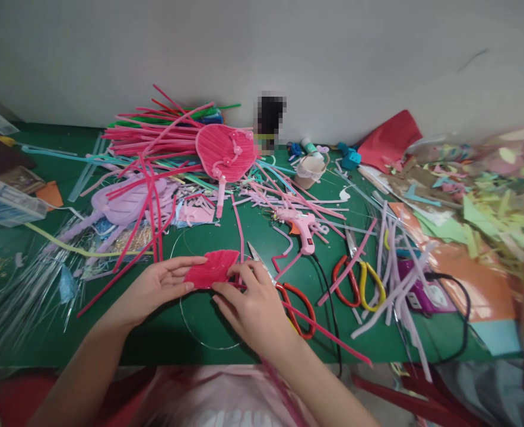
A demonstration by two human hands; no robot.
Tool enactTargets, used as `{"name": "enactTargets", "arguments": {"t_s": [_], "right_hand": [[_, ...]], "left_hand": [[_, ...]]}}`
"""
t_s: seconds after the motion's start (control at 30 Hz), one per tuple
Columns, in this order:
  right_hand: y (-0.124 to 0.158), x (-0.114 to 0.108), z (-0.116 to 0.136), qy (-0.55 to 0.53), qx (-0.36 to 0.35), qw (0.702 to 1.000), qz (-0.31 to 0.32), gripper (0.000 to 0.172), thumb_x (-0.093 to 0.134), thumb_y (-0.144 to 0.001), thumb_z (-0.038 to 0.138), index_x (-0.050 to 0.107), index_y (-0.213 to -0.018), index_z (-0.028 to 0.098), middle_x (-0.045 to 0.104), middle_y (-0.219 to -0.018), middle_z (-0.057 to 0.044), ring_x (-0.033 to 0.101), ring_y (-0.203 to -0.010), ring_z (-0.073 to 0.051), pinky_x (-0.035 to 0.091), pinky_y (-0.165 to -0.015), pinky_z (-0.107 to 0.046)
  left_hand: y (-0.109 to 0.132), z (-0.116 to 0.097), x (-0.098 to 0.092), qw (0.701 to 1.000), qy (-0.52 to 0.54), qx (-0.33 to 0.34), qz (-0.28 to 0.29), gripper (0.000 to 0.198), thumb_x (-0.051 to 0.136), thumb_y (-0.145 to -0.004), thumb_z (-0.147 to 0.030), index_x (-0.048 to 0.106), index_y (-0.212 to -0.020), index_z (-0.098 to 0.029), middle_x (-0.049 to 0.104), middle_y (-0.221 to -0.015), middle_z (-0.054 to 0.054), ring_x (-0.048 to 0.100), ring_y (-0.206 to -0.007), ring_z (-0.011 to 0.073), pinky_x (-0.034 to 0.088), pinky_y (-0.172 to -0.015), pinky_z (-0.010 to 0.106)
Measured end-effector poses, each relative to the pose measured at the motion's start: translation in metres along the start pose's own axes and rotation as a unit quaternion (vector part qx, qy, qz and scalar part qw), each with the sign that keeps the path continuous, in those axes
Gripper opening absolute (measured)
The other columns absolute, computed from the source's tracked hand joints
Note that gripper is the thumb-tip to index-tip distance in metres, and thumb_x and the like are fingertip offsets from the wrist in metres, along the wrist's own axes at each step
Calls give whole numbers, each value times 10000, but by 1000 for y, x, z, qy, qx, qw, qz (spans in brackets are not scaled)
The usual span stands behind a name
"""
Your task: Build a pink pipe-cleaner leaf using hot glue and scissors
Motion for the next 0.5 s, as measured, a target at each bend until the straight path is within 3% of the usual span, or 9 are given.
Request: {"name": "enactTargets", "arguments": {"t_s": [0.23,0.33,0.5], "right_hand": [[1,-5,1,-31,-3,999,-34,174,602,-911,173,693,-1056,200,630,-1025,-94,519,-977,-235,515,-847,-397],[2,-8,-6,-50,23,996,-67,154,586,-915,140,666,-1037,187,641,-988,-84,537,-967,-226,514,-842,-387],[4,-4,-19,-47,72,994,-71,39,613,-907,181,637,-935,195,662,-903,-65,559,-917,-238,506,-810,-402]], "left_hand": [[1,3,-2,1000,-1,-6,-3,418,718,-829,-206,646,-1240,-232,741,-1155,44,705,-993,185,529,-861,261],[0,4,-2,1000,13,-3,-2,414,723,-827,-201,647,-1232,-239,728,-1196,46,702,-1023,191,525,-876,265],[0,1,0,1000,21,6,6,402,709,-834,-168,647,-1225,-235,732,-1195,48,704,-1038,194,524,-882,267]]}}
Point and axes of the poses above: each hand's wrist, its own y-axis away from the middle knuckle, its own x-axis out of the palm, z = x × y, the point moved 8 cm from there along -y, towards the middle knuckle
